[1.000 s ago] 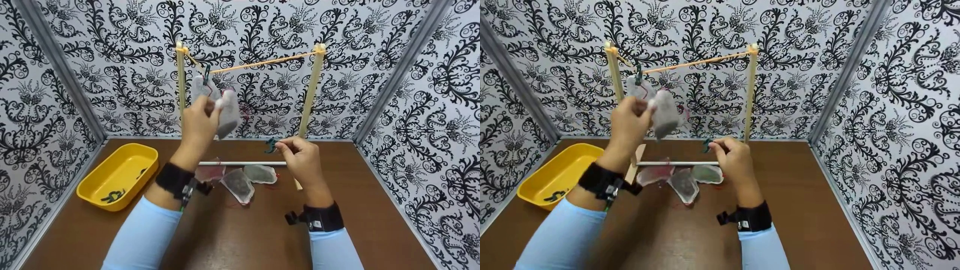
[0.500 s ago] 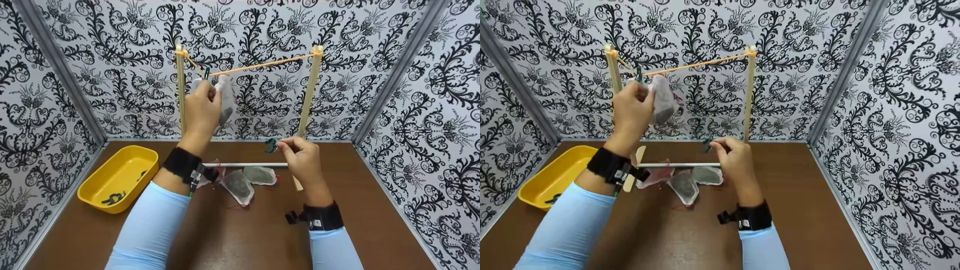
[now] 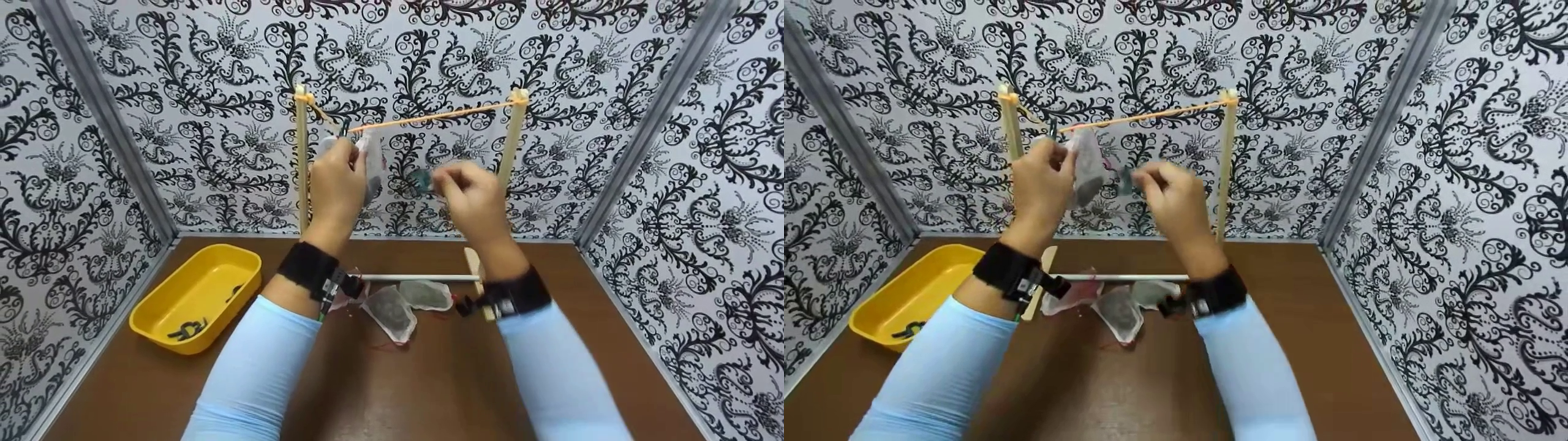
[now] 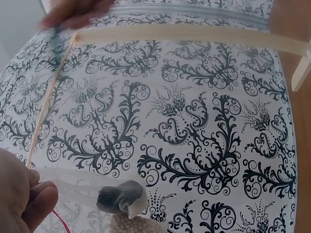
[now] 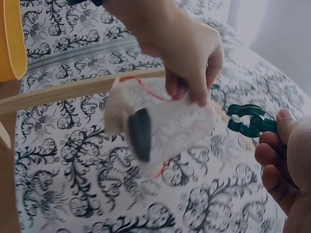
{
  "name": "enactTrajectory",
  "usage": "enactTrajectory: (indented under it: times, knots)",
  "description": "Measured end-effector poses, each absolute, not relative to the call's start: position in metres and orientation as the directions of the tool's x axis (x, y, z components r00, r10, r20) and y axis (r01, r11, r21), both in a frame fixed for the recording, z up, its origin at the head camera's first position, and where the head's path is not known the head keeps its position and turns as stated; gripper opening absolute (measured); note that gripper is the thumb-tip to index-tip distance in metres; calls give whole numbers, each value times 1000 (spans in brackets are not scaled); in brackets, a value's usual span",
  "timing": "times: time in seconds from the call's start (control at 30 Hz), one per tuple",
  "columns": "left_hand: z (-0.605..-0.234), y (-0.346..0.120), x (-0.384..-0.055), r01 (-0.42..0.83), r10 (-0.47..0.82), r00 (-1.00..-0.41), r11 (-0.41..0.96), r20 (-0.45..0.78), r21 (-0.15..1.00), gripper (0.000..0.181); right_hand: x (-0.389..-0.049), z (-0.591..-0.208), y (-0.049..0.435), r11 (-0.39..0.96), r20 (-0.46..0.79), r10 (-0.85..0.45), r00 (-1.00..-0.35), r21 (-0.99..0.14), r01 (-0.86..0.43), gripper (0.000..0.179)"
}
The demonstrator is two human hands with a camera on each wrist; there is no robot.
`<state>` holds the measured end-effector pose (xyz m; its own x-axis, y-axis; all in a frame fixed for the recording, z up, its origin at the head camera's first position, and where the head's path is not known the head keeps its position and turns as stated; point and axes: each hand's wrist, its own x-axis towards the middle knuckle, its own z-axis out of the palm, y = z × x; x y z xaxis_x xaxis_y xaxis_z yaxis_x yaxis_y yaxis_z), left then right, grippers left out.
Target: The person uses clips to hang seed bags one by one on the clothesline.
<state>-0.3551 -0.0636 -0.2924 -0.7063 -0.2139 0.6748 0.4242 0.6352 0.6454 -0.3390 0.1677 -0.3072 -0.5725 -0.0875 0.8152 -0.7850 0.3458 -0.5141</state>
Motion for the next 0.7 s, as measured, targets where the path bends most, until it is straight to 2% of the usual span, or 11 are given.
enactTrajectory:
  times: [0.1,0.3,0.47,0.7]
  knots:
    - [-292,-61,-356,423,-206,-711,638,672,643,16,-351,-269,152,389,809,-98,-580,-505,-770,19]
    - [-290,-54,-357,433,-194,-693,658,694,616,12,-377,-215,128,565,735,-167,-657,-475,-675,25]
    - [-291,-53,-360,456,-178,-664,673,727,582,10,-396,-199,117,719,668,-230,-707,-373,-586,28]
    - [-295,-62,-358,449,-215,-652,663,728,598,10,-405,-200,100,729,601,-326,-730,-332,-598,25]
